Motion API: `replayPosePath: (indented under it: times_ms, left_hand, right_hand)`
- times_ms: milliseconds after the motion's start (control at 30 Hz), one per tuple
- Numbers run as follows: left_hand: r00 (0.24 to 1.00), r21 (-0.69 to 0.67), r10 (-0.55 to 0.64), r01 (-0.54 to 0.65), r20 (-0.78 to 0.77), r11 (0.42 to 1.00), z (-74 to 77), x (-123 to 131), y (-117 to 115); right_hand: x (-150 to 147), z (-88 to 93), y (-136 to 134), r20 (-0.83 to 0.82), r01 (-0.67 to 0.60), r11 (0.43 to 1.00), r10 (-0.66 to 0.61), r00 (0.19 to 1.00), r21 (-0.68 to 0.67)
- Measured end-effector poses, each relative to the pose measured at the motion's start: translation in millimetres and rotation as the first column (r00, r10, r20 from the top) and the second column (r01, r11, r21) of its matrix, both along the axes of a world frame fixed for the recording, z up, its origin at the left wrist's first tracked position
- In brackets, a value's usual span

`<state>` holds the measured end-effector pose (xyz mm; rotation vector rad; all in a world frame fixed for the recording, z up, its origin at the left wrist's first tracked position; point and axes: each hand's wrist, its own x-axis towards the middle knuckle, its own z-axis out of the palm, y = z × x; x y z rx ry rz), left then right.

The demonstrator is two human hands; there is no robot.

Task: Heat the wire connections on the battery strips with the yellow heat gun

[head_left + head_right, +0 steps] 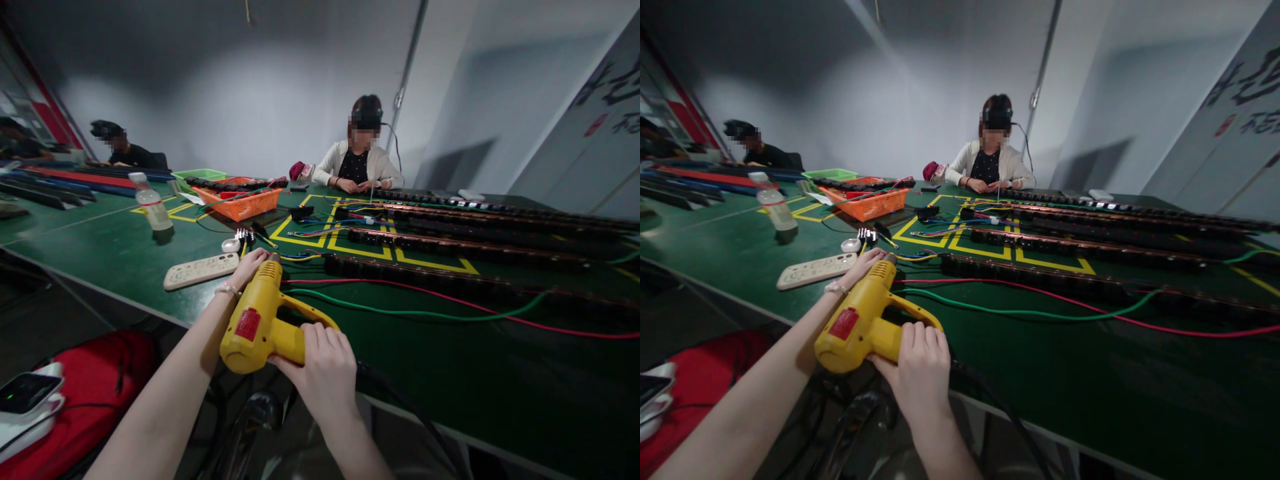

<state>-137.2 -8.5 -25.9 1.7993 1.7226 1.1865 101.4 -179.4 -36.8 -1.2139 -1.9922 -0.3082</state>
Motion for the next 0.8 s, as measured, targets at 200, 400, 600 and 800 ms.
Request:
replayPosePath:
  times_ms: [200,400,600,800]
  left_hand:
    - [0.993,-0.03,-0.034,0.037,0.111,0.999,1.3,-1.9,-1.0]
    - [0.986,-0.039,-0.062,0.069,0.157,0.997,5.5,0.0,-8.5]
    - [0.989,-0.036,-0.028,0.033,0.143,0.999,6.2,3.5,-7.6]
    - [0.98,0.002,-0.067,0.068,0.185,0.998,-3.8,-0.2,1.1]
  right_hand:
    - [-2.1,4.6,-2.4,-0.003,-0.007,1.0,0.007,1.0,-0.019]
    - [5.3,6.9,-4.0,-0.025,-0.056,0.993,0.053,0.998,-0.105]
    - [27.7,9.0,-7.2,-0.02,-0.117,0.979,0.115,0.993,-0.166]
    - [53.3,9.6,-7.0,-0.025,-0.114,0.987,0.112,0.993,-0.116]
